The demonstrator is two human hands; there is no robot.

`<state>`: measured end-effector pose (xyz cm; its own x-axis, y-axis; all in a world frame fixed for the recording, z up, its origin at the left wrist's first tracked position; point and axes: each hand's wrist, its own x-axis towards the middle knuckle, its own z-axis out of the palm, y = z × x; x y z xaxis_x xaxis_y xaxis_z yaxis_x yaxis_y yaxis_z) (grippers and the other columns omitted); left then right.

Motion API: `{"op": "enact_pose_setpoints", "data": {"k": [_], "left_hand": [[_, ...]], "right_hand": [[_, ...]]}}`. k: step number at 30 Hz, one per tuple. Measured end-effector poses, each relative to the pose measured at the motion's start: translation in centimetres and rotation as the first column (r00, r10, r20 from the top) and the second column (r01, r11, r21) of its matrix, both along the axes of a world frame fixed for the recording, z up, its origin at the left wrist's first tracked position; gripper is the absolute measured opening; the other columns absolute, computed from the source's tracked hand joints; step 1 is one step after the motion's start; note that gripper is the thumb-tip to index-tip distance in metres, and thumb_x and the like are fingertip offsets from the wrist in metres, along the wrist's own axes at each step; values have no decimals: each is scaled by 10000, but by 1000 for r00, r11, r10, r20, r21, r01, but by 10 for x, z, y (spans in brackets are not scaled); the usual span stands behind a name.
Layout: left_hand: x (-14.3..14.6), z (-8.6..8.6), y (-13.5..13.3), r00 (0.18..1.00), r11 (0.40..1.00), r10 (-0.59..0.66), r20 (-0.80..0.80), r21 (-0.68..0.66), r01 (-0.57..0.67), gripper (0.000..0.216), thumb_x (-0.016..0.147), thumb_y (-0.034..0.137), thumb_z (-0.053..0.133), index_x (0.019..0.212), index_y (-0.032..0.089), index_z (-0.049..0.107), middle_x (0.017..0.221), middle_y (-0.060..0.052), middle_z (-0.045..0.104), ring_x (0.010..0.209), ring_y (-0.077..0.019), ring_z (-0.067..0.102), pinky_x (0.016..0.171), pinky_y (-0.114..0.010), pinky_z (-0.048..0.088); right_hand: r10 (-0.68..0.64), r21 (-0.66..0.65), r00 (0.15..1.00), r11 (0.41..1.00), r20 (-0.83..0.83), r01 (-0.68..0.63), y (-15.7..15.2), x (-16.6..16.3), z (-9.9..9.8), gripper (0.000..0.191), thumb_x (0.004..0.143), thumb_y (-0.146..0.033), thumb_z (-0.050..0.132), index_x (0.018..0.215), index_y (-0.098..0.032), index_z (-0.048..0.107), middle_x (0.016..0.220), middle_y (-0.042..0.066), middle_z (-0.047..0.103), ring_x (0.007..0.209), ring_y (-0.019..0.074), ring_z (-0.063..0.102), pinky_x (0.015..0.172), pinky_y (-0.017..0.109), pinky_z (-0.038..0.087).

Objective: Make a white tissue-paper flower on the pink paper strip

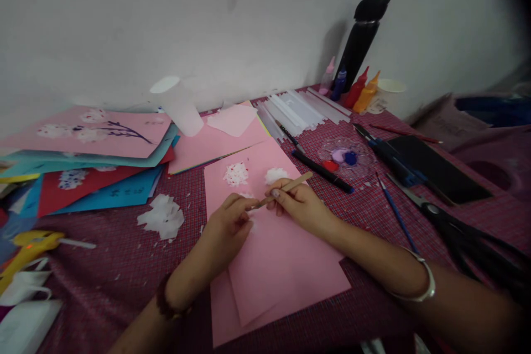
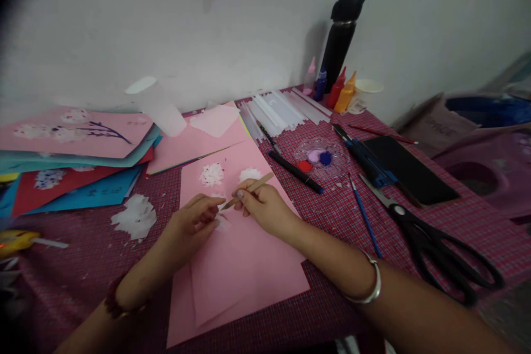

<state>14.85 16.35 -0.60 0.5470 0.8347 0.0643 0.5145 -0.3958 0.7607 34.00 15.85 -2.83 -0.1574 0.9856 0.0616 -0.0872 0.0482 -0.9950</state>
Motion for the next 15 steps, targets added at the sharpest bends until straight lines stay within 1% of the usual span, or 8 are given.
{"op": "enact_pose_setpoints", "data": {"k": [2,4,7,11,15], "left_hand": [[-1,-5,5,999,998,10,-49,56,-7,409,747,48,466,1097,227,578,845,-13,554,720,-115,540,679,-255,461],[-2,-10,9,998,998,17,-66,68,-13,403,751,59,477,1107,220,578,805,-7,566,711,-119,541,670,-253,457],[-4,-13,11,998,998,55,-34,23,-54,378,751,77,496,1094,204,591,780,-7,584,690,-116,548,642,-242,462],[-3,-12,11,996,994,82,17,-67,-81,352,756,100,505,1086,186,594,794,-17,613,697,-121,572,639,-250,479],[-3,-8,10,996,993,83,24,-80,-81,342,767,106,494,1091,171,584,844,-35,625,750,-130,587,679,-265,488]], "right_hand": [[3,-6,1000,1000,-4,-3,0,0,0,185,845,-346,524,762,-186,567,652,-7,576,527,97,513,502,242,433],[2,-13,1000,1000,-15,-2,0,0,-1,190,838,-351,532,750,-186,565,650,-7,573,526,98,510,499,242,431],[-20,-22,999,1000,-43,19,0,2,-3,172,837,-337,531,760,-187,565,653,-7,576,527,100,512,498,243,429],[-57,-28,994,998,-93,55,-3,2,-3,154,851,-317,511,786,-189,565,640,-10,584,539,107,529,508,247,434],[-20,-29,994,999,-111,17,-6,1,0,150,849,-290,511,750,-188,560,612,-17,569,547,104,533,513,240,434]]}}
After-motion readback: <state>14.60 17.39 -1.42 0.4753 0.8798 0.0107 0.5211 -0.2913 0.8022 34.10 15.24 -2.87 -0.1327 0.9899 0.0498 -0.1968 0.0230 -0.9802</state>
